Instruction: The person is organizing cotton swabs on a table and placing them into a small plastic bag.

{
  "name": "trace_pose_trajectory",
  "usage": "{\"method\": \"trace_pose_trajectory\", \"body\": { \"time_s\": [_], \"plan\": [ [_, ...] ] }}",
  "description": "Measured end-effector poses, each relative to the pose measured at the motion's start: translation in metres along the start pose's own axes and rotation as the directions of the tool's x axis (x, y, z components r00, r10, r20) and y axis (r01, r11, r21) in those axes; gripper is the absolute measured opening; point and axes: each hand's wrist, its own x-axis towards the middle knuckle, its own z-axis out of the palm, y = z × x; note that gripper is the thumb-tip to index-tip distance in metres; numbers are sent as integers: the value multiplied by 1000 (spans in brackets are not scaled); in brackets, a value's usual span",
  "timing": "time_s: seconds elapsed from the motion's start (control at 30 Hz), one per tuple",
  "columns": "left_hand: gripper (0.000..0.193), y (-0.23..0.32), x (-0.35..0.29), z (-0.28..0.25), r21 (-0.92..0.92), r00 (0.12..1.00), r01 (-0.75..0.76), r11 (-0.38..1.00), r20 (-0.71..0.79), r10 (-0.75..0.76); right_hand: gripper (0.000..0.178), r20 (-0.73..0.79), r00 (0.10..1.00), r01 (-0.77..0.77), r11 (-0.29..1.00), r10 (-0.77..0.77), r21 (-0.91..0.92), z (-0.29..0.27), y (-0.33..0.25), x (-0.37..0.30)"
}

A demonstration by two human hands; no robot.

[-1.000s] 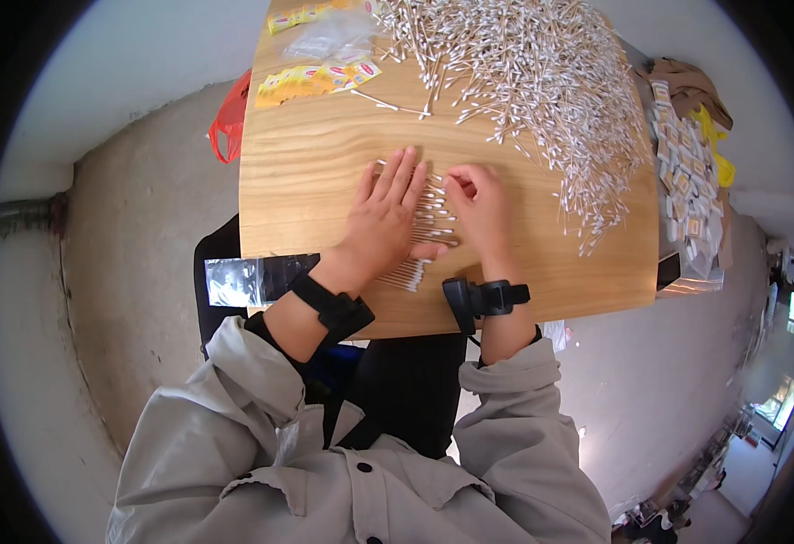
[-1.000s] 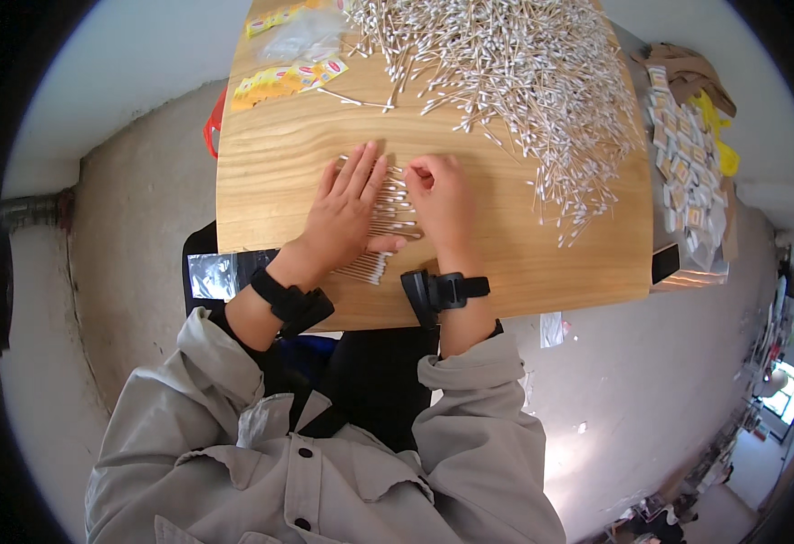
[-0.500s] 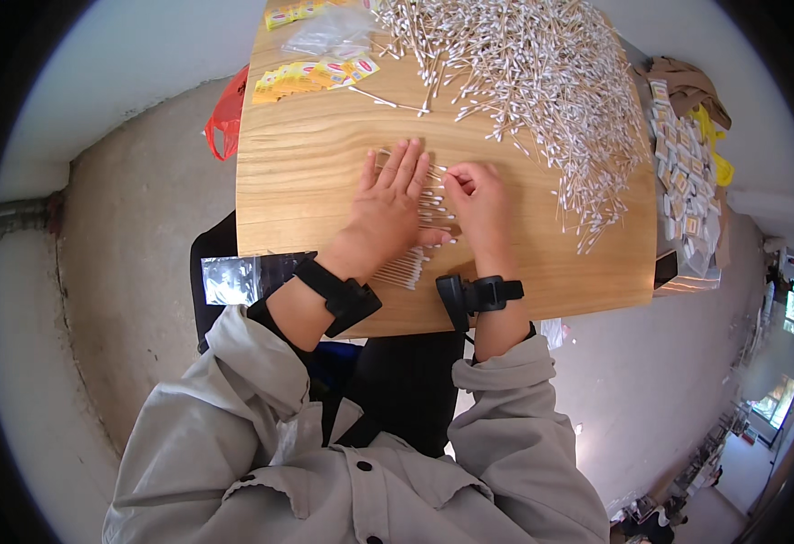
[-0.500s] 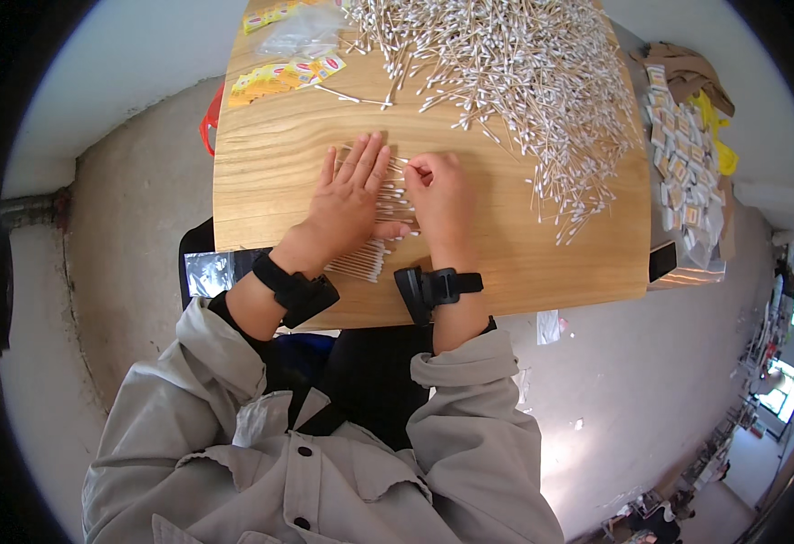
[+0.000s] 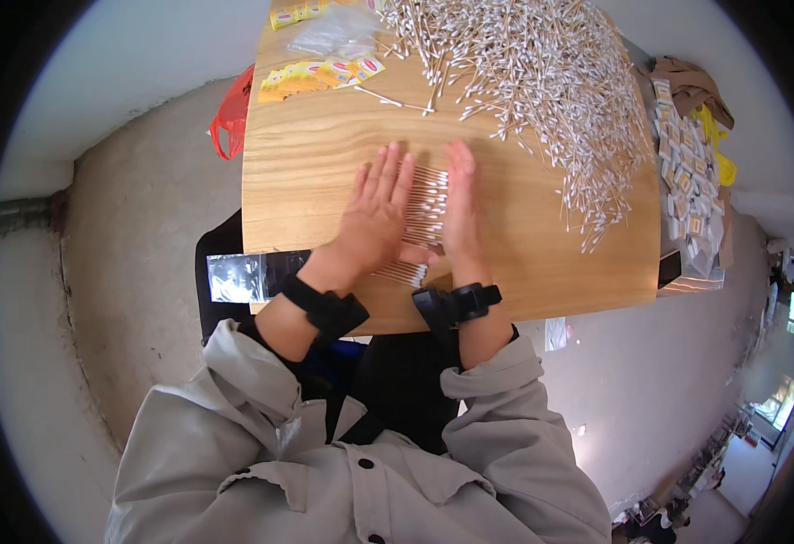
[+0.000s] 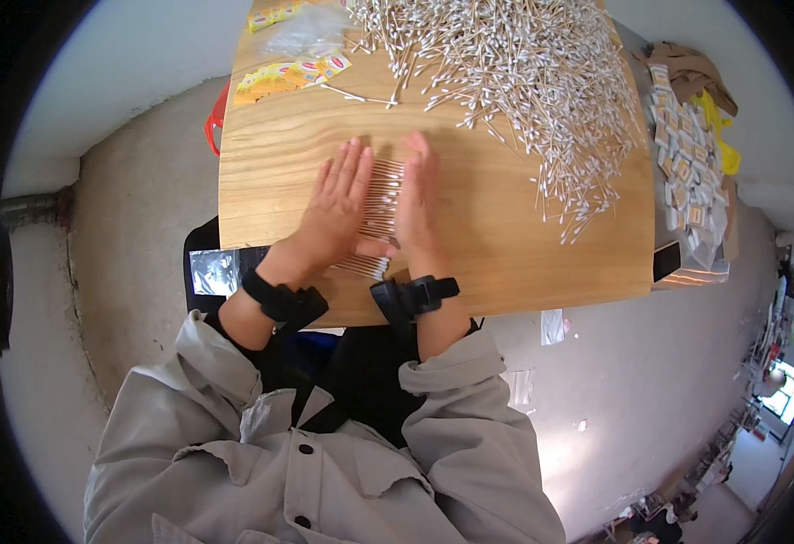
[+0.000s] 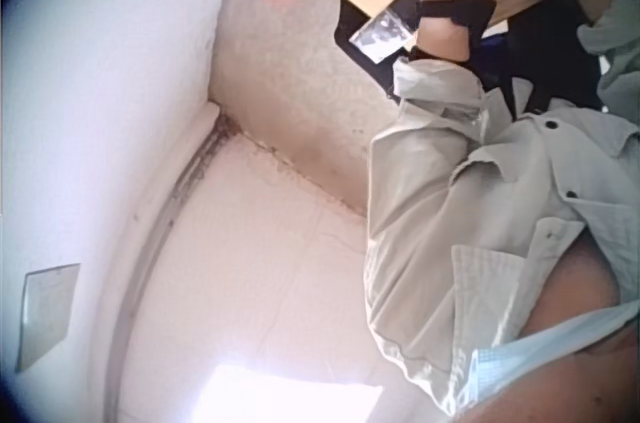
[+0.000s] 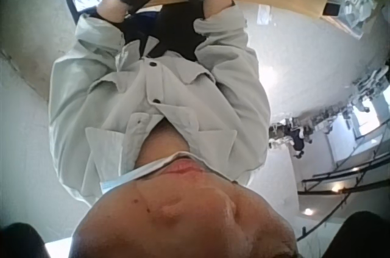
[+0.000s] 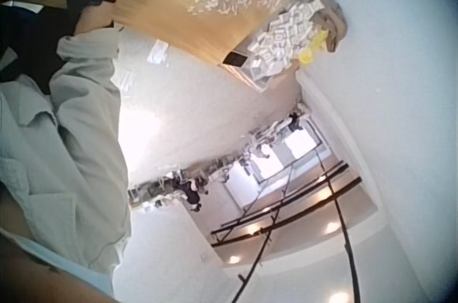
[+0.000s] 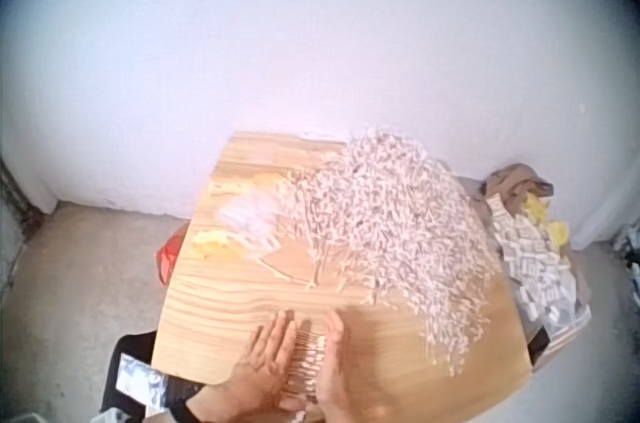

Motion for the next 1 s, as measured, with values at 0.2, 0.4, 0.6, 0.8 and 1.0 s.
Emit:
{"method": "trace_pose_trajectory", "body": {
  "time_s": [0.2,0.4,0.6,0.8,1.0],
  "plan": [
    [135,-4,-1,-3,-120,999,-46,992,-15,44,67,47,999,-39,953,26,301,-8,2,4],
    [128,7,-41,-19,20,1000,26,999,3,-26,74,-125,981,-85,914,145,396,-26,-13,-40],
    [120,39,-58,-2,68,1000,-20,997,25,18,72,-151,987,-21,963,64,270,-13,-19,-59],
    [120,24,-45,0,44,997,-70,997,-21,71,70,6,1000,-27,901,27,433,-2,-4,-59],
    [122,20,-49,-4,31,997,-73,997,32,72,74,-86,991,-55,901,102,430,5,-20,-60]
  ]
}}
